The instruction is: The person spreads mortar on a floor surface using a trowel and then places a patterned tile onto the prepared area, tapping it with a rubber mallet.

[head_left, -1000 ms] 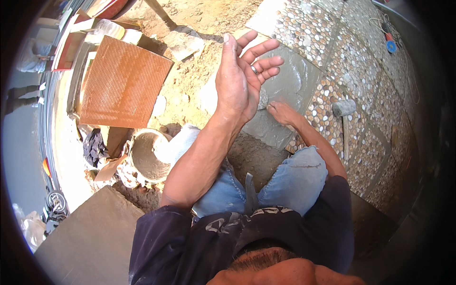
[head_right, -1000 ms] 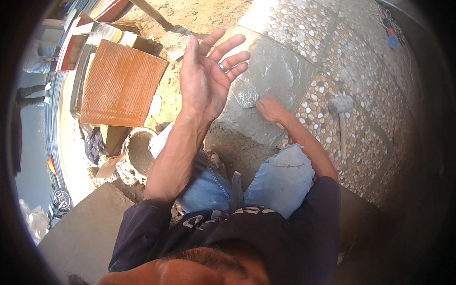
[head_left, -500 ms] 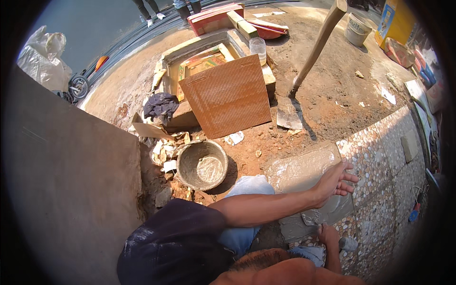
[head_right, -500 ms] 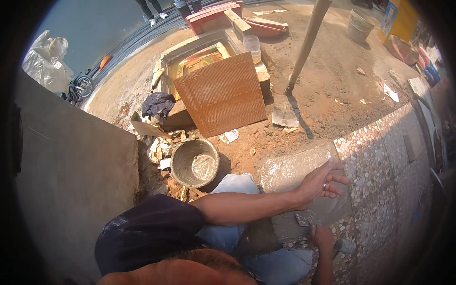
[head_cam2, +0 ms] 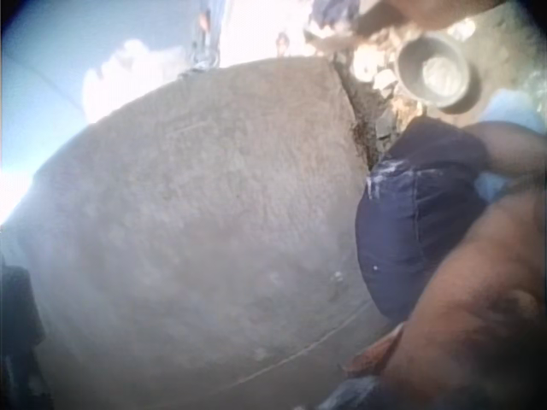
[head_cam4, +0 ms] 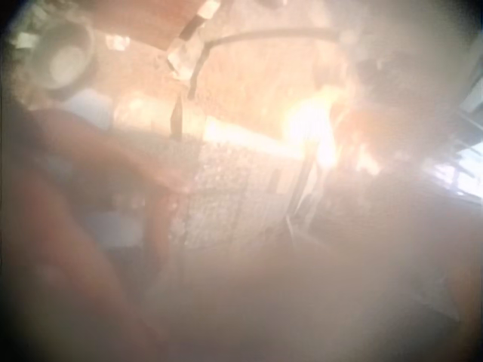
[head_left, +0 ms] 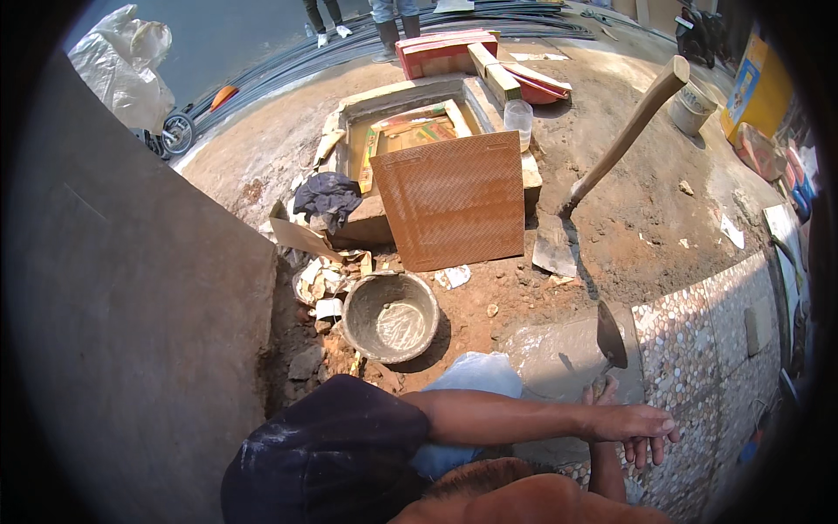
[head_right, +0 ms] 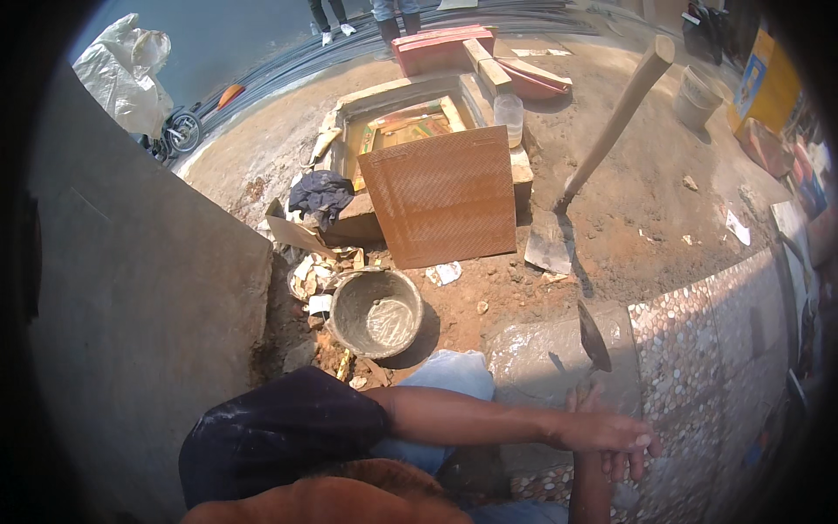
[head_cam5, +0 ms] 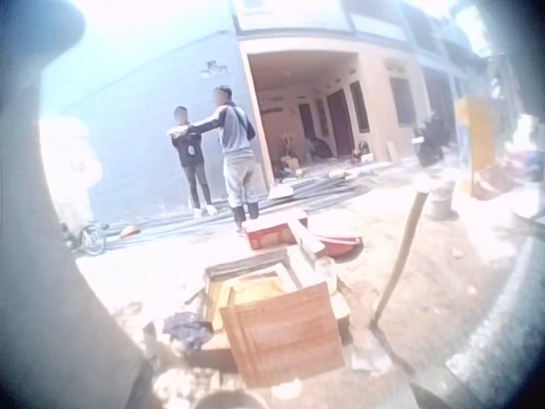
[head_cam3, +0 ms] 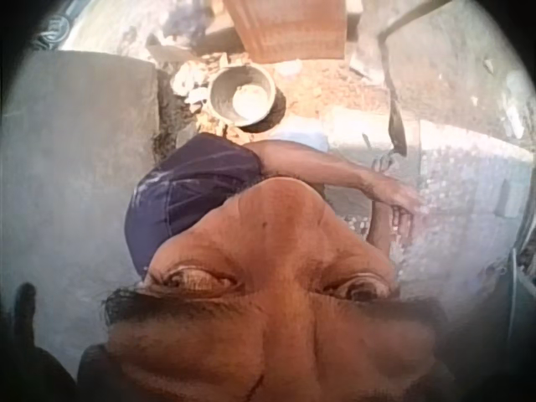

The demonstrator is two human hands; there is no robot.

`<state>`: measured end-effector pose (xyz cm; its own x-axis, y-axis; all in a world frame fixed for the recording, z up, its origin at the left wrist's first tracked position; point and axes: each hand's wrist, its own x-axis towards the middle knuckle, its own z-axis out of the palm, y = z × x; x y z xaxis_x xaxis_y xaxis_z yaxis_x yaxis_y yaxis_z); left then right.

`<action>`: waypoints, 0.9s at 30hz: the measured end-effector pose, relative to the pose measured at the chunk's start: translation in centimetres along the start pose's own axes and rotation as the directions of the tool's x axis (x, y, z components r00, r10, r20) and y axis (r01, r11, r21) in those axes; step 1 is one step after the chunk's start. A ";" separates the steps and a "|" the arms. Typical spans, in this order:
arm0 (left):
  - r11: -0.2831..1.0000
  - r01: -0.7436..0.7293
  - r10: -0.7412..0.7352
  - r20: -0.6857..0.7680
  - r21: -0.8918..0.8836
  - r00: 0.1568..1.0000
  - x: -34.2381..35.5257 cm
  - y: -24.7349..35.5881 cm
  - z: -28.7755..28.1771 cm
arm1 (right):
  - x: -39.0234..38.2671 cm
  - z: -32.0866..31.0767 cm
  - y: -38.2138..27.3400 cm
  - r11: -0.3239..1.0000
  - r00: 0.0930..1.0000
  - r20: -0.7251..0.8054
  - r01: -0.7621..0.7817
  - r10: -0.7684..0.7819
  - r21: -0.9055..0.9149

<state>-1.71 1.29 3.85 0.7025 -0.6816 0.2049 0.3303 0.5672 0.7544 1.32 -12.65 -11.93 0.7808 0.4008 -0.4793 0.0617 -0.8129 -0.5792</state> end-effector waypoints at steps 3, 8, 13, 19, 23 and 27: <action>0.999 -0.017 0.016 0.028 0.030 0.999 0.0 -0.7 0.2 | 1.6 3.3 -0.5 0.973 0.998 0.053 0.048 -0.037 -0.225; 0.998 -0.063 0.063 -0.030 -0.020 0.998 -0.1 -0.8 -0.9 | 0.4 3.3 -2.4 0.930 0.973 -0.211 0.008 -0.092 -0.368; 0.998 -0.027 0.021 -0.094 -0.059 0.995 0.3 -1.0 -1.6 | 5.0 0.7 -0.8 0.916 0.950 -0.307 -0.072 -0.057 -0.394; 0.997 -0.072 0.071 -0.026 -0.008 0.997 1.1 -0.4 -0.4 | 4.0 2.2 2.8 0.960 0.976 -0.212 -0.023 -0.039 -0.280; 0.999 -0.034 0.033 -0.050 -0.011 0.998 0.2 -0.2 -0.7 | 3.3 1.0 -6.5 0.684 0.925 0.375 -0.315 0.065 0.658; 0.998 -0.054 0.054 -0.001 0.025 0.999 0.5 -0.3 -0.3 | 3.2 2.3 -5.1 0.194 0.822 0.535 -0.502 -0.198 0.843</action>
<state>-1.30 0.91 3.50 0.7202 -0.6492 0.2445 0.2760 0.5915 0.7576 2.04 -6.27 -11.99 0.2970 0.7162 -0.6316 -0.9039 -0.0024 -0.4278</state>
